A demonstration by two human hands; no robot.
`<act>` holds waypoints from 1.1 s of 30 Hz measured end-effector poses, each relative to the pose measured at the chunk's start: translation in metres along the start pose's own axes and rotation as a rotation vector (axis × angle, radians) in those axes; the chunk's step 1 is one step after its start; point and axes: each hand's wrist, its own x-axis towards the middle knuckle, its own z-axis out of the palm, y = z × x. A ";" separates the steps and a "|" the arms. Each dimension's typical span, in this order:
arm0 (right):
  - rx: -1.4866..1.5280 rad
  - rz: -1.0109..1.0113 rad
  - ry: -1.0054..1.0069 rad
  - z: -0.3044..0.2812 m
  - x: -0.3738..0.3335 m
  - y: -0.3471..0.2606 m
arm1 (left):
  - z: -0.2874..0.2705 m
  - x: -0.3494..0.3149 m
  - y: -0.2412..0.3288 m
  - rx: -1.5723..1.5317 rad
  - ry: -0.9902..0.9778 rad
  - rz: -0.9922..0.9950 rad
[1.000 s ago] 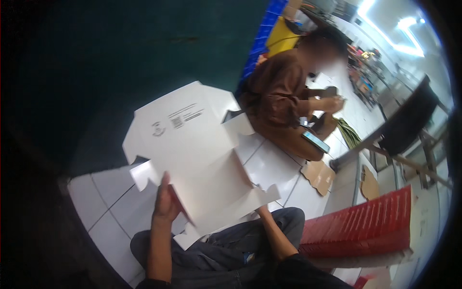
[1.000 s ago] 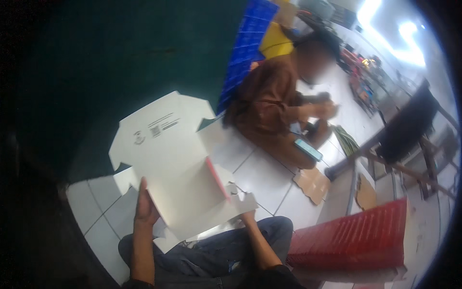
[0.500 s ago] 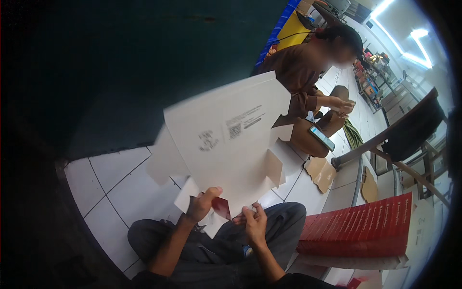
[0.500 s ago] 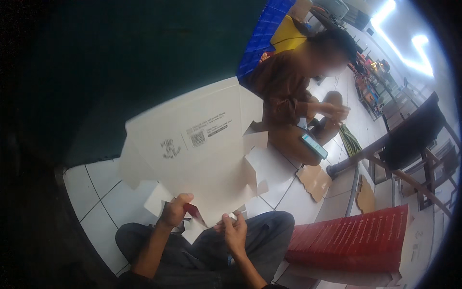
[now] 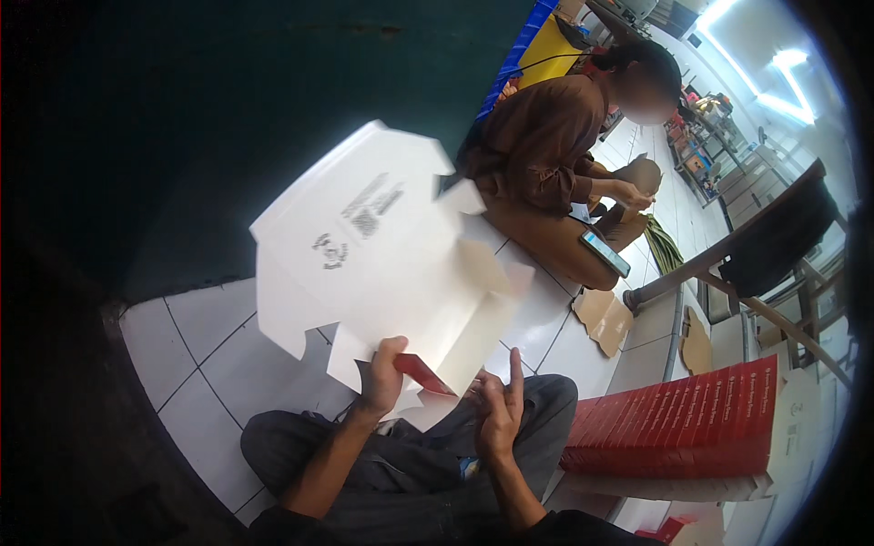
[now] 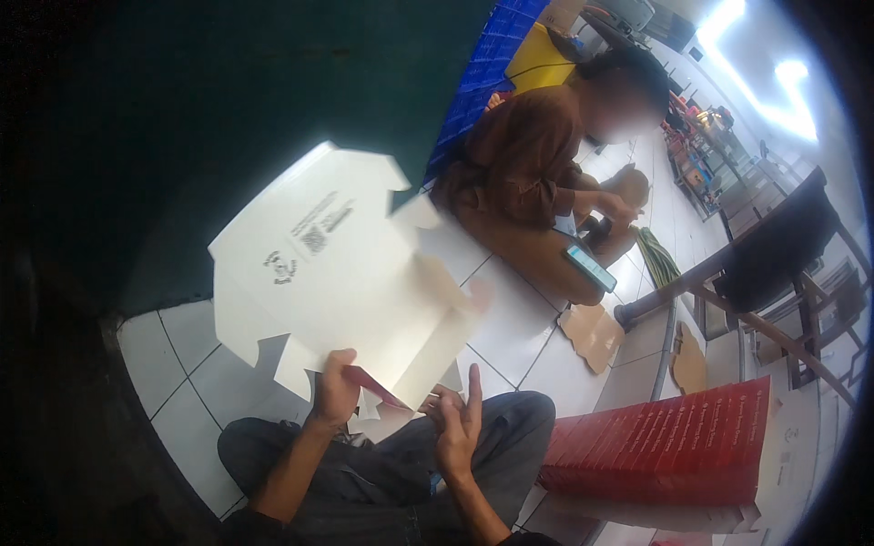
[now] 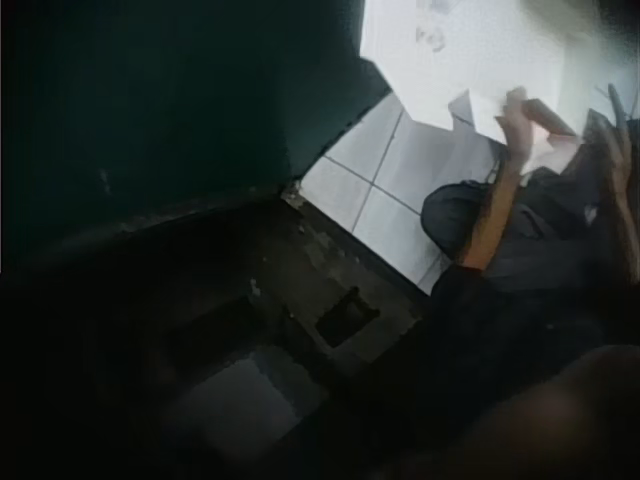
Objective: The person assembles cardboard food boxes by folding the pre-scored sides and tabs together by hand while sitting on the floor.
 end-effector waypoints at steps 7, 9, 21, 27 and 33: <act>-0.576 -0.247 -0.197 -0.012 -0.001 0.010 | -0.005 0.012 -0.035 0.041 0.106 0.108; -0.767 -0.305 -0.189 0.003 -0.004 0.000 | -0.019 0.009 -0.046 0.189 0.119 0.188; -0.777 -0.366 0.076 -0.017 0.008 0.009 | 0.019 -0.017 -0.032 0.245 0.195 0.279; -0.691 -0.334 -0.032 0.004 -0.001 0.009 | -0.026 -0.001 -0.050 0.604 0.289 0.320; -0.805 -0.382 -0.158 -0.010 0.001 0.006 | 0.020 -0.003 -0.001 0.187 0.395 0.260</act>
